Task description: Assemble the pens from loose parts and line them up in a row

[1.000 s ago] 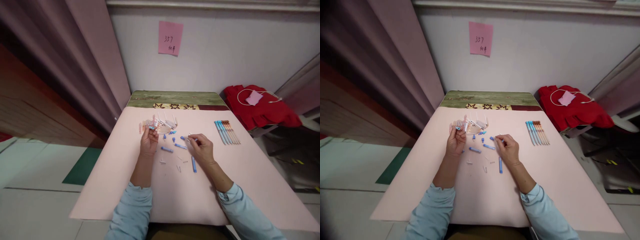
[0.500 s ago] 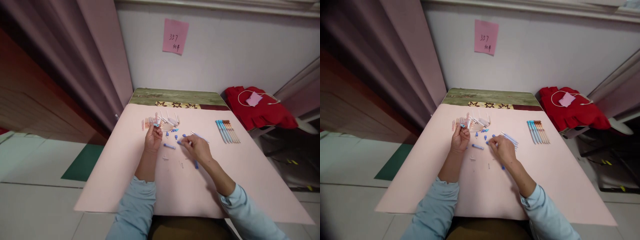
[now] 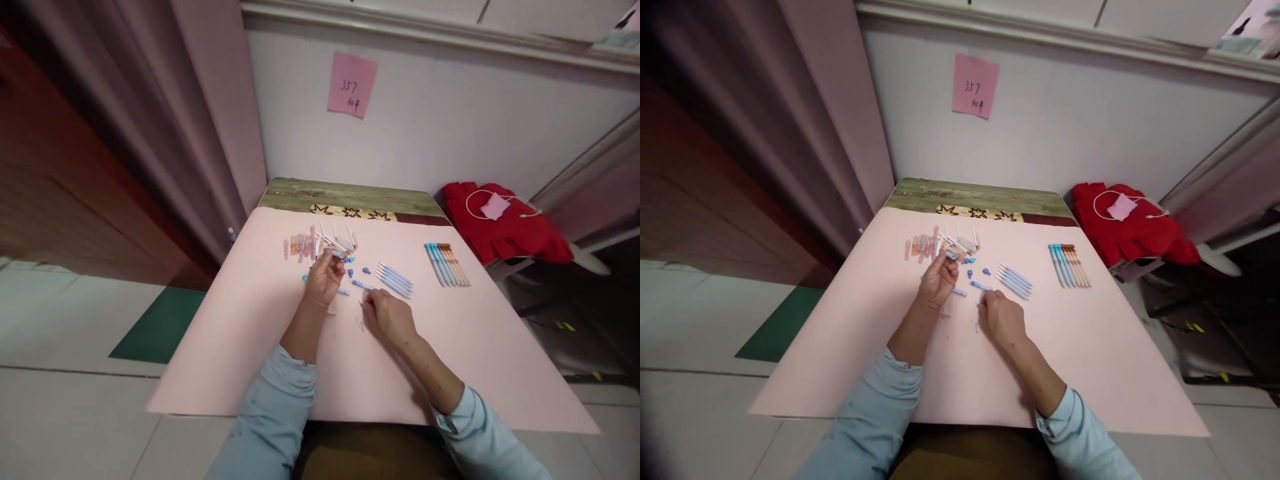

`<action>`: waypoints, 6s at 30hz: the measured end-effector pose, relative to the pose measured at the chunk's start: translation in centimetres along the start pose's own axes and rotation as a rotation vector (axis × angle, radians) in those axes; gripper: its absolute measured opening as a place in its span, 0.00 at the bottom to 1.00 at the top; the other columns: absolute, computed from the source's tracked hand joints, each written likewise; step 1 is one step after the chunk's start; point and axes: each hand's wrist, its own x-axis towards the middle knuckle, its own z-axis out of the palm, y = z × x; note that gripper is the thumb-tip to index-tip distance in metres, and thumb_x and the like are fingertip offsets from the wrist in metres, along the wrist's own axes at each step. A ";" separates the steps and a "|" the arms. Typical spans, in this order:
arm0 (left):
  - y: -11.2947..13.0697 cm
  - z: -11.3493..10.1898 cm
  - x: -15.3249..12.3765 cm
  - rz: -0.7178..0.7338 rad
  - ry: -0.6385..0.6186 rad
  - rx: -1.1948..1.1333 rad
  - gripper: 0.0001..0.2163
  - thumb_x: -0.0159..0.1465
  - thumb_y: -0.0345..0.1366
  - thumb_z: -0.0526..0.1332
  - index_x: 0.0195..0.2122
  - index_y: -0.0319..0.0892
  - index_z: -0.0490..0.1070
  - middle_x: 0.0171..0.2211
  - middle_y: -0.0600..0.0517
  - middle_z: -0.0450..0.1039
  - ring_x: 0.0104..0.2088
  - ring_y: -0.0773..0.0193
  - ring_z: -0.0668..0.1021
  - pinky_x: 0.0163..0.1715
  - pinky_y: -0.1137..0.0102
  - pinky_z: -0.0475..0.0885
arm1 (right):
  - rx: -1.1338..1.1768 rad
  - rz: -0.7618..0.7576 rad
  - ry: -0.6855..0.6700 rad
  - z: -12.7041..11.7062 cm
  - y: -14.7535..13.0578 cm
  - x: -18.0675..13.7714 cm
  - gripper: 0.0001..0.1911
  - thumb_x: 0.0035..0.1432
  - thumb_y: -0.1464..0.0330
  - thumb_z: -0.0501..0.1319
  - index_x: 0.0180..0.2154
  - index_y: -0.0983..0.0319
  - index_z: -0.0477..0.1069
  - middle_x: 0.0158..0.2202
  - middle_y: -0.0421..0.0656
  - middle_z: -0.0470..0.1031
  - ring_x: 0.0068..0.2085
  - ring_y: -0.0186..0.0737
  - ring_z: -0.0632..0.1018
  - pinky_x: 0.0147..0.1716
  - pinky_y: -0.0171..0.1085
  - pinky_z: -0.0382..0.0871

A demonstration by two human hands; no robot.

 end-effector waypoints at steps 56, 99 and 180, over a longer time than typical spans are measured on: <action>0.9 0.6 0.4 -0.054 0.219 -0.156 0.09 0.70 0.28 0.55 0.33 0.35 0.70 0.30 0.48 0.76 0.20 0.79 0.71 0.19 0.85 0.67 | 0.211 0.016 0.297 0.6 5.0 3.0 0.09 0.60 0.63 0.59 0.35 0.55 0.78 0.38 0.39 0.79 0.33 0.36 0.76 0.33 0.35 0.63; 0.4 0.1 0.6 -0.048 0.206 -0.095 0.08 0.69 0.30 0.56 0.33 0.35 0.71 0.29 0.50 0.76 0.20 0.78 0.72 0.20 0.84 0.70 | 0.331 0.165 0.390 0.8 5.5 3.1 0.14 0.60 0.59 0.57 0.33 0.58 0.78 0.31 0.42 0.77 0.31 0.39 0.74 0.32 0.37 0.62; -1.7 1.2 -0.4 -0.292 0.150 -0.038 0.08 0.68 0.27 0.57 0.33 0.32 0.73 0.24 0.51 0.77 0.19 0.74 0.76 0.20 0.83 0.73 | 0.417 -0.413 0.763 0.5 0.2 5.6 0.07 0.64 0.67 0.63 0.40 0.59 0.79 0.36 0.43 0.82 0.35 0.35 0.81 0.36 0.32 0.75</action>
